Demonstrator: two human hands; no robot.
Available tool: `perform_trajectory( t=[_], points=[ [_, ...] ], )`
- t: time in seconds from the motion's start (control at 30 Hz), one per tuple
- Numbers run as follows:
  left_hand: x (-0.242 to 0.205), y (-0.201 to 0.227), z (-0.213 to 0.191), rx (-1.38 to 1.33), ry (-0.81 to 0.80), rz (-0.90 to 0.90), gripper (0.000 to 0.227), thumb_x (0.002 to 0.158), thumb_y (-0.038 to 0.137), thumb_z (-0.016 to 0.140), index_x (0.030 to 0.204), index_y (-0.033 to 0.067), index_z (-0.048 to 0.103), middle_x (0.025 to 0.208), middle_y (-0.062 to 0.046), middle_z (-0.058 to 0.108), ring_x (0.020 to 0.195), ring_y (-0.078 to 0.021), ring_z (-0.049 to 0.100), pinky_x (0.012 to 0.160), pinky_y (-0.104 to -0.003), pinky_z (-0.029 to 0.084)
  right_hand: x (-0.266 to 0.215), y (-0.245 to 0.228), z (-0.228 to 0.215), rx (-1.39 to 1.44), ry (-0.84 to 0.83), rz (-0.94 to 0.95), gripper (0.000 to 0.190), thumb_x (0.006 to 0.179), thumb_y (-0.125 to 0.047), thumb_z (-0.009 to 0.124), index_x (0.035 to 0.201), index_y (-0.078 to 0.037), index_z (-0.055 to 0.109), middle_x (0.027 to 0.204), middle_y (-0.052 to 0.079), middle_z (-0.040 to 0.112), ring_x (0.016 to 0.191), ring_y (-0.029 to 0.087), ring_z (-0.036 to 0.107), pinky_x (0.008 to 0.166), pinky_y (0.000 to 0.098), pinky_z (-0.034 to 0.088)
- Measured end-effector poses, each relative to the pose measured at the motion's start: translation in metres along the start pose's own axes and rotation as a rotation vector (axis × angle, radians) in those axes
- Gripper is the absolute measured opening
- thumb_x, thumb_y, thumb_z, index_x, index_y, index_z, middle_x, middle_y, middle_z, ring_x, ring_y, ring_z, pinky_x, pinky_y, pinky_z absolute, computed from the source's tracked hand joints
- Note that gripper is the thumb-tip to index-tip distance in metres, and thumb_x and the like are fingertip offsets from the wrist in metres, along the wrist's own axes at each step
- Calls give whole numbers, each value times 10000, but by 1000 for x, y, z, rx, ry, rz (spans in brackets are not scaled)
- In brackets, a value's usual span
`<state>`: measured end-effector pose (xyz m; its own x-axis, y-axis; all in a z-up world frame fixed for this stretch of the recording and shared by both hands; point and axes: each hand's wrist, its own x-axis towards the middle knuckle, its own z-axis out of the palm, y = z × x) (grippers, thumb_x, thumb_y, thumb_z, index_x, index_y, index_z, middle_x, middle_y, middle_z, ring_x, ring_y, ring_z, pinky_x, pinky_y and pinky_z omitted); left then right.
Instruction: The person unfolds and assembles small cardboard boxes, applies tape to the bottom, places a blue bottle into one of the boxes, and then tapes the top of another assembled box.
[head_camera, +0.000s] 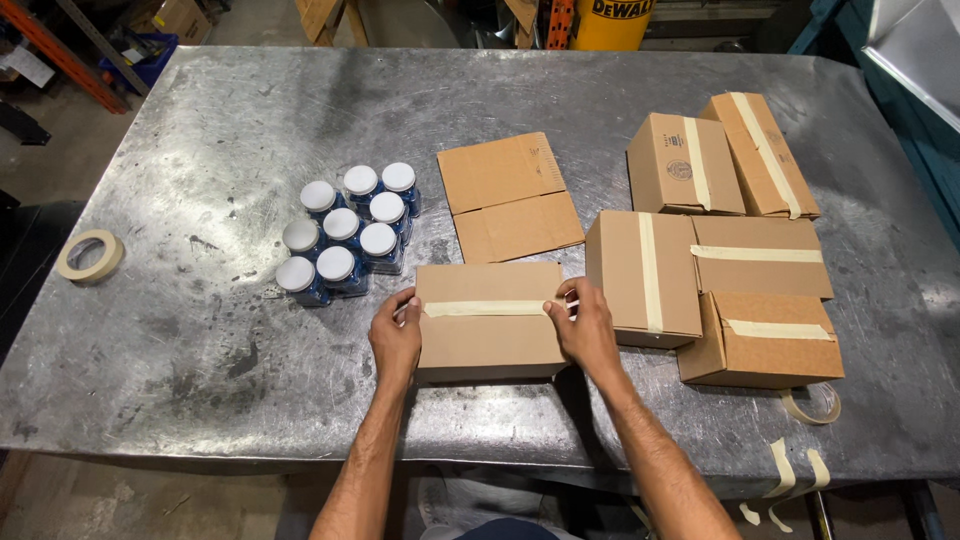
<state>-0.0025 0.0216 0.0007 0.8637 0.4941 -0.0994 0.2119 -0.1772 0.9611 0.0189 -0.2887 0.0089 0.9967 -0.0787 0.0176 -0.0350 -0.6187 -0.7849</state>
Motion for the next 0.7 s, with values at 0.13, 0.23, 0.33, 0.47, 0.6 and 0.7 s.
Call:
perform_trajectory(
  t=[0.13, 0.23, 0.33, 0.47, 0.6, 0.7],
  points=[
    [-17, 3, -5, 155, 0, 212, 348, 1085, 102, 566, 1348, 38, 785, 1242, -271, 769, 1206, -490, 717, 1073, -572, 557, -25, -26, 7, -149, 122, -217, 86, 1069, -202, 717, 1152, -217, 735, 1223, 103, 604, 1156, 418, 730, 963, 492, 618],
    [-30, 4, 7, 535, 126, 738, 374, 1098, 18, 510, 1383, 82, 745, 1339, -211, 701, 1356, -412, 635, 1195, -550, 496, -30, -26, 10, -359, 225, -355, 97, 1045, -170, 733, 1119, -226, 760, 1268, 81, 606, 1164, 363, 697, 958, 476, 623],
    [-41, -4, 19, 817, -56, 1093, 332, 1086, 227, 598, 1365, 145, 758, 1363, -96, 748, 1378, -335, 640, 1216, -577, 445, -24, -2, 30, -562, 280, -576, 171, 1013, -182, 766, 1149, -281, 793, 1285, 47, 685, 1237, 297, 672, 946, 432, 608],
    [-49, -12, 27, 855, -127, 1064, 464, 1154, 456, 521, 1459, 163, 711, 1523, -56, 697, 1467, -290, 601, 1282, -509, 402, -42, -29, 46, -606, -1, -577, 283, 1119, -172, 569, 1319, -193, 767, 1351, 122, 725, 1335, 293, 671, 1135, 445, 561],
    [-51, -11, 28, 869, -215, 1012, 464, 1162, 431, 508, 1496, 167, 692, 1556, -54, 676, 1494, -294, 573, 1305, -540, 358, -64, -52, 66, -580, -39, -643, 543, 1035, -220, 517, 1545, -71, 630, 1638, 158, 589, 1554, 354, 497, 1308, 511, 352],
    [-57, -7, 19, 926, -169, 1020, 445, 1150, 421, 479, 1499, 251, 695, 1556, 17, 676, 1507, -223, 559, 1325, -562, 298, -71, -46, 54, -668, -76, -578, 601, 1089, -417, 429, 1642, -216, 547, 1694, 30, 545, 1599, 263, 432, 1357, 572, 184]
  ],
)
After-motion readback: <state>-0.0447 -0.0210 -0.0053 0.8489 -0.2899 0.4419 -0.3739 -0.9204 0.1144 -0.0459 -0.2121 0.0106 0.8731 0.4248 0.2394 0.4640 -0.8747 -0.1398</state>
